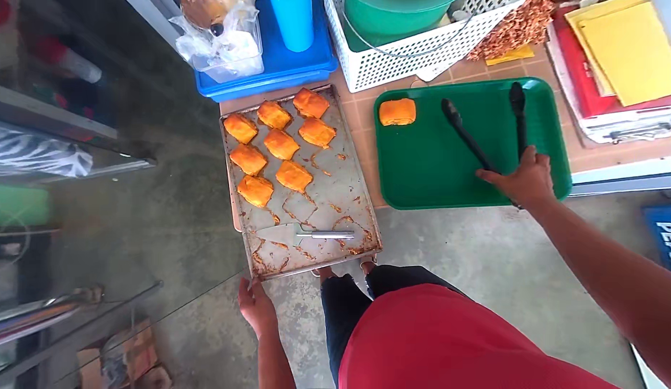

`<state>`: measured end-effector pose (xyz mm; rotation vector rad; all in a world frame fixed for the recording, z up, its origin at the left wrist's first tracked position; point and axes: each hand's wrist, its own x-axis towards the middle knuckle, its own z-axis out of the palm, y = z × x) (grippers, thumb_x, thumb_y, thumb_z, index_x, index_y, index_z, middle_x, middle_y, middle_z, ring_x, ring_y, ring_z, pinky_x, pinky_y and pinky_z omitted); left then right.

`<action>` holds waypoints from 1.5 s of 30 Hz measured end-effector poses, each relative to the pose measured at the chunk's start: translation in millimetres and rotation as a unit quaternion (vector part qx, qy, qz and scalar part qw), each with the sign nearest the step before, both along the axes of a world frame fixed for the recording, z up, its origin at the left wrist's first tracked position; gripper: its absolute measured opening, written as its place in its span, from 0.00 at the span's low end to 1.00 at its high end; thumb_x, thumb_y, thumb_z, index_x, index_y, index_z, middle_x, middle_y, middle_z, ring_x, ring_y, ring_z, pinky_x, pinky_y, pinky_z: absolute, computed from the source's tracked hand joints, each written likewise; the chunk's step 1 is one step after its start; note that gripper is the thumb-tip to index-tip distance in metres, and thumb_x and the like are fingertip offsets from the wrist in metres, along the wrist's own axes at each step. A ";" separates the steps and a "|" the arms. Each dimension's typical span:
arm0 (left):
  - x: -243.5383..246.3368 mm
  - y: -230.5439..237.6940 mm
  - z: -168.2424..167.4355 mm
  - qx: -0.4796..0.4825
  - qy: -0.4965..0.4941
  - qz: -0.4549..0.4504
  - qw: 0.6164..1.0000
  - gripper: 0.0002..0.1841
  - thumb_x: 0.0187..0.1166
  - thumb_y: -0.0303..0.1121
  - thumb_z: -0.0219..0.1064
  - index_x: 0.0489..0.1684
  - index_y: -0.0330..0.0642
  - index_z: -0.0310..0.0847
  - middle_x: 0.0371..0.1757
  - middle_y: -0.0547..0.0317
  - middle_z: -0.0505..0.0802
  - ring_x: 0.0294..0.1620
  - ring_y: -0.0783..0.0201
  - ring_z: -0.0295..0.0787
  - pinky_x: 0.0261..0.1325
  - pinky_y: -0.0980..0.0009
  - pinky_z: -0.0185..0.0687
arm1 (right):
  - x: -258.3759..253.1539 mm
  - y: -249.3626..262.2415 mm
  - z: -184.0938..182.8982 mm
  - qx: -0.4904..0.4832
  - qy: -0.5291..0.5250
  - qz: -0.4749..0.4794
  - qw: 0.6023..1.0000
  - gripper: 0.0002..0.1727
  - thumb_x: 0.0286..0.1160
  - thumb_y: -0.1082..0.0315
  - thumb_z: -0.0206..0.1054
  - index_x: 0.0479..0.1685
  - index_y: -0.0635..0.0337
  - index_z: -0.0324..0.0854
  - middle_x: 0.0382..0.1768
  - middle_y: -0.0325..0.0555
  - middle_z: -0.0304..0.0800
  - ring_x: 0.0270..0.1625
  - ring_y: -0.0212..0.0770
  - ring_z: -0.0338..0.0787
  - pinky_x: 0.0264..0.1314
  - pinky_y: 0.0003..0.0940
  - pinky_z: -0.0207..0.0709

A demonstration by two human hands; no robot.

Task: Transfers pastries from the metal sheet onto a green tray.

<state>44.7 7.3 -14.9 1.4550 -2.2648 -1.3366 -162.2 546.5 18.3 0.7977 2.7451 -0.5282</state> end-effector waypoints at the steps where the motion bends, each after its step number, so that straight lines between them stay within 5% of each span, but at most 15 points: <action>1: -5.0 -1.2 3.4 -0.018 0.006 -0.017 1.000 0.27 0.91 0.31 0.55 0.84 0.21 0.60 0.80 0.22 0.73 0.79 0.37 0.75 0.80 0.51 0.69 | -5.5 1.1 1.0 0.014 -0.017 0.001 1.000 0.70 0.59 0.40 0.84 0.93 0.73 0.42 0.85 0.84 0.51 0.85 0.84 0.56 0.78 0.82 0.54; 4: -22.5 0.2 20.6 -0.093 -0.004 -0.086 0.992 0.28 0.89 0.32 0.57 0.82 0.19 0.62 0.83 0.20 0.68 0.84 0.31 0.66 0.85 0.47 0.60 | -5.8 -33.3 20.6 0.024 0.031 0.093 0.995 0.66 0.63 0.46 0.84 0.94 0.70 0.42 0.90 0.80 0.41 0.89 0.85 0.45 0.80 0.84 0.45; 6: -30.5 12.1 28.0 -0.179 -0.013 -0.155 0.971 0.28 0.84 0.34 0.62 0.76 0.18 0.70 0.78 0.17 0.73 0.81 0.23 0.66 0.83 0.38 0.57 | 8.2 -89.9 35.9 -0.025 0.067 0.240 0.968 0.51 0.75 0.55 0.76 0.91 0.74 0.51 0.87 0.83 0.51 0.86 0.85 0.55 0.82 0.80 0.53; 8: -33.4 35.8 28.2 -0.214 0.017 -0.203 0.955 0.24 0.80 0.36 0.67 0.61 0.18 0.81 0.63 0.19 0.85 0.68 0.23 0.79 0.73 0.34 0.68 | 29.9 -162.1 33.8 -0.102 0.042 0.387 0.915 0.34 0.84 0.58 0.67 0.82 0.74 0.69 0.79 0.76 0.72 0.81 0.75 0.73 0.82 0.69 0.65; 10: -29.3 73.6 28.5 -0.115 0.032 -0.159 0.980 0.19 0.81 0.34 0.67 0.51 0.18 0.81 0.48 0.31 0.90 0.54 0.41 0.87 0.62 0.49 0.80 | 44.0 -230.0 18.1 -0.179 -0.012 0.506 0.844 0.26 0.87 0.58 0.63 0.75 0.67 0.79 0.71 0.67 0.84 0.76 0.66 0.80 0.79 0.62 0.70; 12: -23.5 108.6 32.6 0.102 0.001 -0.007 0.995 0.19 0.88 0.34 0.62 0.54 0.19 0.74 0.42 0.40 0.85 0.42 0.56 0.83 0.47 0.61 0.81 | 49.9 -281.6 3.6 -0.183 -0.045 0.589 0.786 0.25 0.89 0.60 0.60 0.79 0.63 0.76 0.69 0.65 0.84 0.75 0.66 0.81 0.75 0.62 0.73; 14: -20.4 124.8 30.4 0.281 -0.017 0.125 0.951 0.22 0.91 0.40 0.58 0.65 0.24 0.68 0.48 0.40 0.82 0.43 0.55 0.81 0.45 0.59 0.80 | 48.0 -311.4 -2.9 -0.144 -0.086 0.634 0.755 0.26 0.90 0.69 0.55 0.86 0.62 0.68 0.69 0.67 0.81 0.73 0.68 0.80 0.71 0.61 0.74; 17: -25.8 124.0 19.5 0.428 0.009 0.174 0.887 0.24 0.93 0.42 0.53 0.78 0.33 0.63 0.62 0.39 0.84 0.53 0.54 0.86 0.51 0.59 0.83 | 44.1 -315.9 17.1 -0.133 -0.146 0.629 0.752 0.27 0.88 0.76 0.53 0.86 0.66 0.65 0.70 0.71 0.78 0.71 0.70 0.81 0.70 0.60 0.76; 20: -37.8 119.9 10.5 0.475 0.064 0.195 0.856 0.16 0.91 0.32 0.57 0.70 0.34 0.65 0.51 0.41 0.88 0.40 0.55 0.92 0.40 0.63 0.89 | 37.0 -281.3 62.0 -0.133 -0.224 0.574 0.777 0.27 0.89 0.72 0.52 0.88 0.64 0.63 0.76 0.70 0.72 0.65 0.68 0.86 0.66 0.60 0.79; 22: -42.2 118.8 5.5 0.492 0.095 0.205 0.841 0.15 0.89 0.28 0.58 0.68 0.32 0.67 0.46 0.41 0.91 0.36 0.55 0.93 0.38 0.62 0.92 | 39.1 -241.9 77.8 -0.105 -0.169 0.556 0.807 0.26 0.89 0.70 0.55 0.86 0.60 0.68 0.70 0.71 0.78 0.55 0.69 0.90 0.57 0.62 0.83; 25: -43.1 121.3 -2.3 0.486 0.108 0.198 0.844 0.11 0.88 0.25 0.58 0.62 0.30 0.69 0.40 0.43 0.92 0.30 0.57 0.94 0.34 0.65 0.92 | 36.9 -212.5 88.7 -0.033 -0.135 0.548 0.825 0.25 0.92 0.67 0.56 0.86 0.58 0.71 0.61 0.72 0.83 0.48 0.71 0.90 0.49 0.63 0.83; 31: -44.3 124.5 -0.8 0.465 0.094 0.197 0.858 0.09 0.87 0.23 0.60 0.57 0.28 0.70 0.33 0.46 0.91 0.23 0.61 0.91 0.30 0.69 0.91 | 5.0 -297.5 69.6 0.007 -0.211 0.537 0.817 0.28 0.93 0.66 0.52 0.92 0.56 0.61 0.73 0.69 0.76 0.56 0.68 0.89 0.58 0.61 0.81; 37: -47.3 125.6 -0.7 0.466 0.098 0.207 0.855 0.09 0.87 0.23 0.60 0.57 0.29 0.69 0.33 0.45 0.91 0.23 0.59 0.92 0.31 0.66 0.92 | 18.6 -249.0 94.1 -0.002 -0.206 0.532 0.821 0.26 0.94 0.65 0.51 0.89 0.55 0.66 0.68 0.70 0.81 0.58 0.71 0.88 0.59 0.65 0.79; 42: -46.4 125.5 1.6 0.466 0.103 0.206 0.854 0.09 0.87 0.23 0.60 0.58 0.29 0.69 0.33 0.45 0.92 0.24 0.59 0.93 0.31 0.66 0.93 | -10.8 -305.4 61.7 0.038 -0.191 0.504 0.842 0.29 0.94 0.66 0.51 0.93 0.54 0.59 0.74 0.68 0.75 0.56 0.68 0.89 0.58 0.61 0.81; 45: -46.8 125.3 3.0 0.466 0.103 0.212 0.853 0.10 0.87 0.24 0.60 0.59 0.28 0.69 0.34 0.44 0.92 0.24 0.58 0.93 0.31 0.65 0.93 | -12.2 -291.8 73.2 0.032 -0.175 0.520 0.835 0.29 0.93 0.67 0.53 0.92 0.53 0.61 0.72 0.68 0.78 0.56 0.68 0.89 0.57 0.62 0.81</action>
